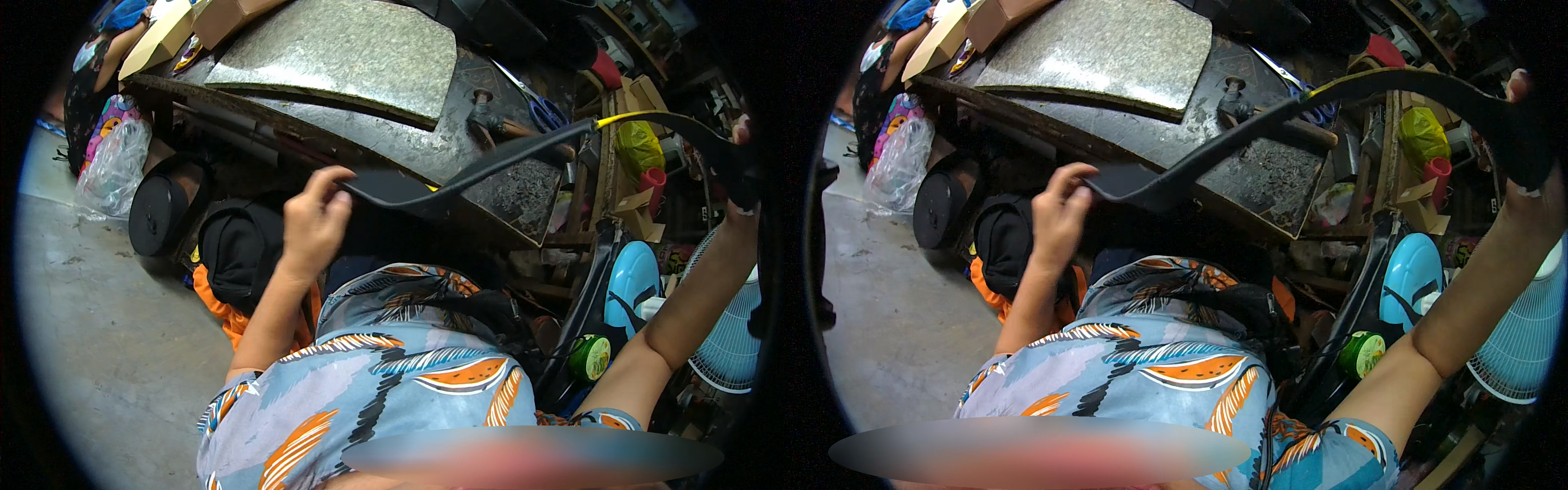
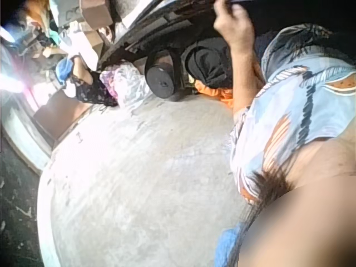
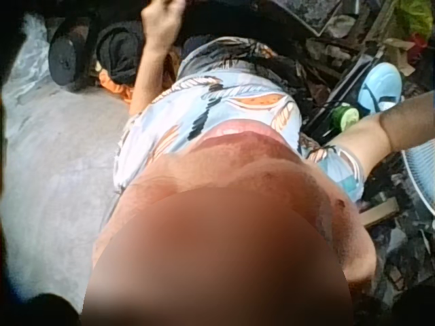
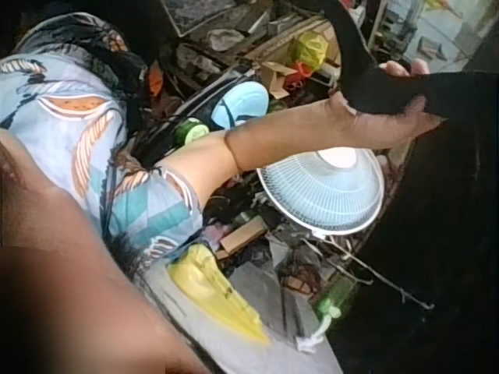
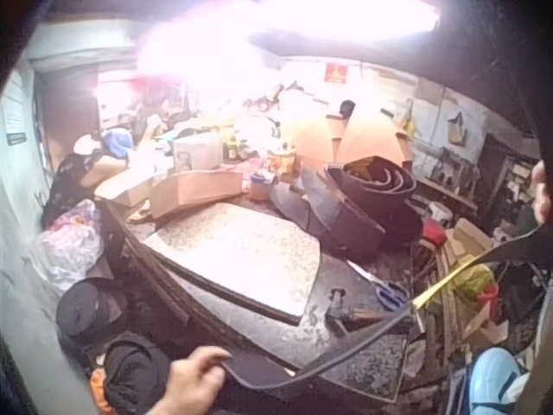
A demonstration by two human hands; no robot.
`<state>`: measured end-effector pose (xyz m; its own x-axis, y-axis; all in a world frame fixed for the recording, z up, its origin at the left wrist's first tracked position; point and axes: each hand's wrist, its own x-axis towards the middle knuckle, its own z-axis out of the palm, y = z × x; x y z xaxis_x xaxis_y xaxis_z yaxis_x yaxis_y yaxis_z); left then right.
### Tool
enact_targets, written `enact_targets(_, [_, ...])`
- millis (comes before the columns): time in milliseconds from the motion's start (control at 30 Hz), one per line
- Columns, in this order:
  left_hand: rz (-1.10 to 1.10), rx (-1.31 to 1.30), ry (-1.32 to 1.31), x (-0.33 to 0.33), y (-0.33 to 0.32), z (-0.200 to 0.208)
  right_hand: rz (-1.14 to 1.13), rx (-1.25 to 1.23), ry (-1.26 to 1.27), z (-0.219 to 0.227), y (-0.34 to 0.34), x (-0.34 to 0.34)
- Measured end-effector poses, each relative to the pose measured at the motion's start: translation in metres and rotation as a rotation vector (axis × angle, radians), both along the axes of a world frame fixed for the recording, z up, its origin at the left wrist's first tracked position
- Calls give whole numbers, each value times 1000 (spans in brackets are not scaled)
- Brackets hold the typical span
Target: The person assembles a black bag by hand, aligning and folding black fabric pieces, inserting a yellow lining, and using a hammer to secure parts. They repeatedly adjust and press the components together on a cluttered workbench.
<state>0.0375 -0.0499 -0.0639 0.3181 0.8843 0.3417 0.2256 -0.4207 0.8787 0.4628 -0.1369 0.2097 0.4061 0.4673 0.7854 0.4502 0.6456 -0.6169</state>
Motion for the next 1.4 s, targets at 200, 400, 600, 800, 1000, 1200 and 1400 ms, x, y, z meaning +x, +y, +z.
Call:
enact_targets(200, [407, 406, -198, -26, 57, 62, -211, -354, -398, -28, -5, 4])
enact_targets(400, [435, 684, -397, 27, 102, 101, -26, -527, -556, -90, 23, -41])
enact_targets(600, [380, 729, 286, 70, 62, 60, 44, -795, -546, -127, 41, -58])
enact_targets(800, [-7, 285, -201, 74, 44, 35, 206, -888, -285, -140, 32, -68])
enact_targets(1000, [-230, -287, -513, 80, 38, 34, 263, -944, -144, -135, 29, -80])
enact_targets(1200, [-356, -384, -567, 84, 39, 33, 260, -842, -269, -132, 23, -98])
enact_targets(1400, [-402, -352, -567, 90, 27, 40, 429, -843, -79, -151, 20, -124])
